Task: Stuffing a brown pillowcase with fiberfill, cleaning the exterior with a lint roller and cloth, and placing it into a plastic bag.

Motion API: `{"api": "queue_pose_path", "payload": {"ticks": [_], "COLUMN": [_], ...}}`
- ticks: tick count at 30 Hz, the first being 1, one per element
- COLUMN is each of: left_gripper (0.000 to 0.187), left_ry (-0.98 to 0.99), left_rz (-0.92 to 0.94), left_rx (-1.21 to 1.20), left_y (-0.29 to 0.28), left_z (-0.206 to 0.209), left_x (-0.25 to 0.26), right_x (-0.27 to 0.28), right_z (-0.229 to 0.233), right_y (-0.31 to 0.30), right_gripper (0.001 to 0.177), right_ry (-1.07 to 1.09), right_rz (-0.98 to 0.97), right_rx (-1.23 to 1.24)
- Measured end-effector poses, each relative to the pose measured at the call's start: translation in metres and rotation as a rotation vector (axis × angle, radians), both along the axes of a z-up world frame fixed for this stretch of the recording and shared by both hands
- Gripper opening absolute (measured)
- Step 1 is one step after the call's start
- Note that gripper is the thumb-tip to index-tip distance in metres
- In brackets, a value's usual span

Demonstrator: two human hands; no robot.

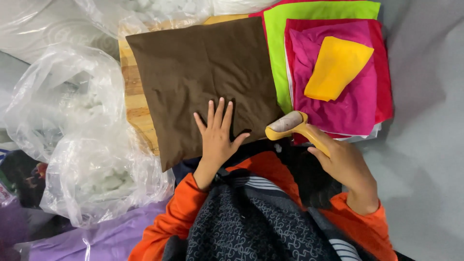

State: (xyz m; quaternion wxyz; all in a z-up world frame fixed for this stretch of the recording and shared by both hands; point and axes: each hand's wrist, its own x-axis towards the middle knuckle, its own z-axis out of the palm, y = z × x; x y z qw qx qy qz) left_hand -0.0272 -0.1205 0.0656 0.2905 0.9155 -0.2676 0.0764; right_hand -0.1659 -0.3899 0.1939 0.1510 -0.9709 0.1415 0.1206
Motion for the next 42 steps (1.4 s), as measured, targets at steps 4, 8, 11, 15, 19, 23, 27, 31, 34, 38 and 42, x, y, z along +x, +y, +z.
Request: {"api": "queue_pose_path", "payload": {"ticks": [4, 8, 11, 15, 19, 23, 27, 31, 34, 38, 42], "left_gripper": [0.103, 0.126, 0.123, 0.118, 0.117, 0.103, 0.122, 0.121, 0.123, 0.102, 0.090], "left_ry": [-0.055, -0.059, -0.058, -0.069, -0.085, -0.105, -0.068, -0.057, -0.057, -0.148, -0.255], "left_rz": [0.099, 0.184, 0.202, 0.200, 0.200, 0.273, 0.200, 0.198, 0.147, 0.114, 0.272], "left_rx": [0.072, 0.124, 0.111, 0.093, 0.086, 0.180, 0.080, 0.058, 0.066, -0.044, -0.016], "left_y": [0.021, 0.025, 0.020, 0.017, 0.017, 0.019, 0.021, 0.026, 0.032, 0.043, 0.059], "left_z": [0.011, -0.021, -0.033, -0.032, -0.037, -0.040, -0.038, -0.032, -0.027, -0.010, 0.003], "left_x": [-0.003, 0.002, 0.000, 0.006, 0.007, 0.005, 0.006, 0.004, 0.005, -0.003, -0.009], "right_x": [0.030, 0.093, 0.158, 0.251, 0.315, 0.309, 0.212, 0.100, 0.042, 0.011, 0.023], "right_z": [-0.015, -0.068, -0.105, -0.142, -0.152, -0.139, -0.094, -0.087, -0.062, -0.030, -0.019], "right_y": [0.027, 0.062, 0.087, 0.106, 0.109, 0.113, 0.109, 0.083, 0.064, 0.031, 0.029], "right_gripper": [0.054, 0.048, 0.047, 0.049, 0.049, 0.048, 0.052, 0.052, 0.053, 0.052, 0.052], "right_ry": [-0.084, -0.295, -0.386, -0.400, -0.412, -0.410, -0.370, -0.397, -0.338, -0.228, -0.377], "right_rz": [0.069, 0.143, 0.122, 0.065, 0.043, 0.094, 0.113, 0.131, 0.155, 0.190, 0.271], "right_rx": [-0.024, -0.067, -0.062, -0.028, 0.065, 0.109, 0.059, 0.004, 0.082, 0.078, 0.232]}}
